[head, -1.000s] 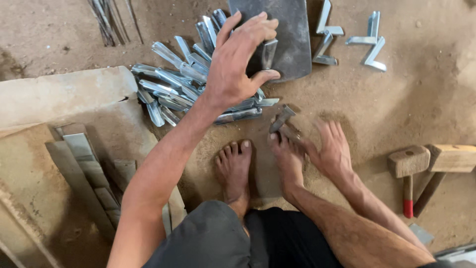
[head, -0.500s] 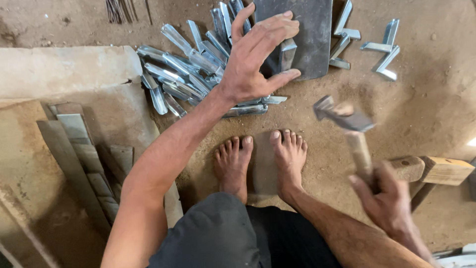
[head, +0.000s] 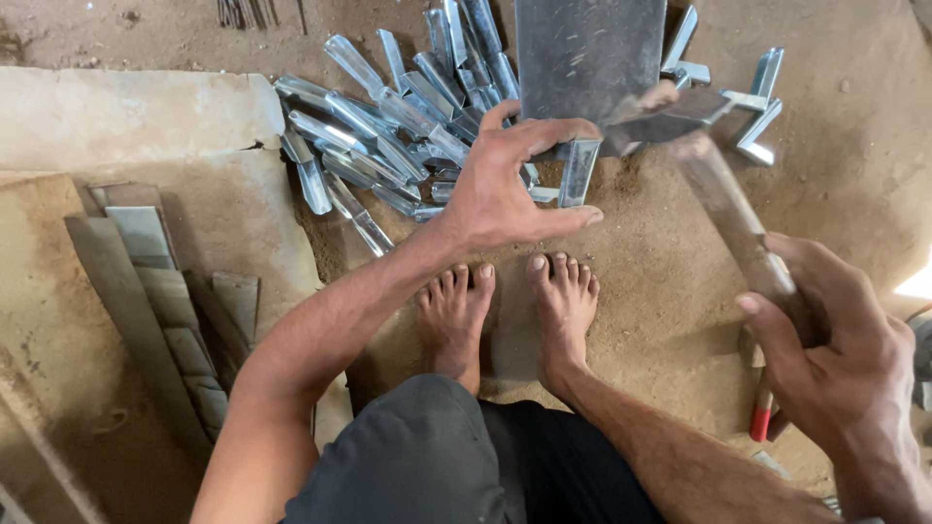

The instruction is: The person sits on the ground and hammers small galvanized metal angle pieces on a flat steel plate, bending and flattening them one at a time, then tosses each finished piece onto a growing pile of similar metal pieces.

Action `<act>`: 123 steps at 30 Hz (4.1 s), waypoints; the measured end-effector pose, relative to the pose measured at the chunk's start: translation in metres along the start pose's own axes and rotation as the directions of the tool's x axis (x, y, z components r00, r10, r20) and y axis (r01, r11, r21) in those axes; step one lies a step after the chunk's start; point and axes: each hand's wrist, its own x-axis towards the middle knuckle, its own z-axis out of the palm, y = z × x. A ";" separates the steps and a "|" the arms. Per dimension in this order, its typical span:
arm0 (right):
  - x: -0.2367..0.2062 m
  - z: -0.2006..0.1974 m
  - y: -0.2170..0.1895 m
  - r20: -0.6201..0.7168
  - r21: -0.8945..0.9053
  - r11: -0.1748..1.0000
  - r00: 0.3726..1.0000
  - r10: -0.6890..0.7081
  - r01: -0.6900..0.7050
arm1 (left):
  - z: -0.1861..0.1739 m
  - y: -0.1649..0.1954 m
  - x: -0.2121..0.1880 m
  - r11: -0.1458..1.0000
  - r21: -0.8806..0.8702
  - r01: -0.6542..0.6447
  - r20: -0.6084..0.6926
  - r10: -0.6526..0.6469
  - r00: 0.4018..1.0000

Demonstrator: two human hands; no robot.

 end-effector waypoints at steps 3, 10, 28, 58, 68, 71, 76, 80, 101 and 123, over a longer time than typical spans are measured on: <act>-0.004 0.007 0.009 -0.040 0.130 0.992 0.999 -0.006 0.011 | -0.013 -0.010 0.005 0.999 -0.008 -0.039 0.015 0.039 0.999; -0.008 0.065 0.040 -0.114 0.166 0.985 0.993 -0.019 0.038 | -0.029 -0.041 0.022 0.901 0.412 -0.133 -0.073 0.178 0.981; 0.017 0.112 0.045 -0.211 0.247 0.962 0.975 -0.067 0.120 | -0.033 -0.038 0.033 0.958 0.009 -0.287 -0.043 0.287 0.957; 0.061 0.058 -0.002 -0.157 0.041 0.937 0.929 -0.336 0.346 | -0.035 -0.053 0.051 0.989 0.110 -0.098 0.150 0.081 0.985; 0.041 0.129 0.069 -0.297 0.080 0.872 0.847 -0.441 0.482 | -0.049 -0.057 0.054 0.978 -0.074 -0.197 0.217 0.208 0.954; 0.047 0.122 0.079 -0.356 0.032 0.834 0.786 -0.505 0.550 | -0.049 -0.056 0.055 0.981 0.126 -0.148 0.211 0.119 0.970; 0.051 0.108 0.092 -0.306 -0.120 0.858 0.804 -0.510 0.499 | -0.062 -0.033 0.062 0.933 -0.101 -0.346 0.191 0.359 0.913; 0.036 0.112 0.101 -0.375 -0.005 0.855 0.792 -0.482 0.518 | -0.053 0.013 0.079 0.883 0.134 0.450 0.260 -0.470 0.844; 0.052 0.162 0.115 -0.436 0.083 0.798 0.742 -0.510 0.597 | -0.049 -0.041 0.045 0.963 -0.227 -0.148 0.224 0.199 0.954; 0.049 0.058 -0.004 -0.097 0.017 0.980 0.976 -0.194 0.196 | -0.045 -0.055 0.049 1.000 0.026 -0.009 0.217 0.003 0.976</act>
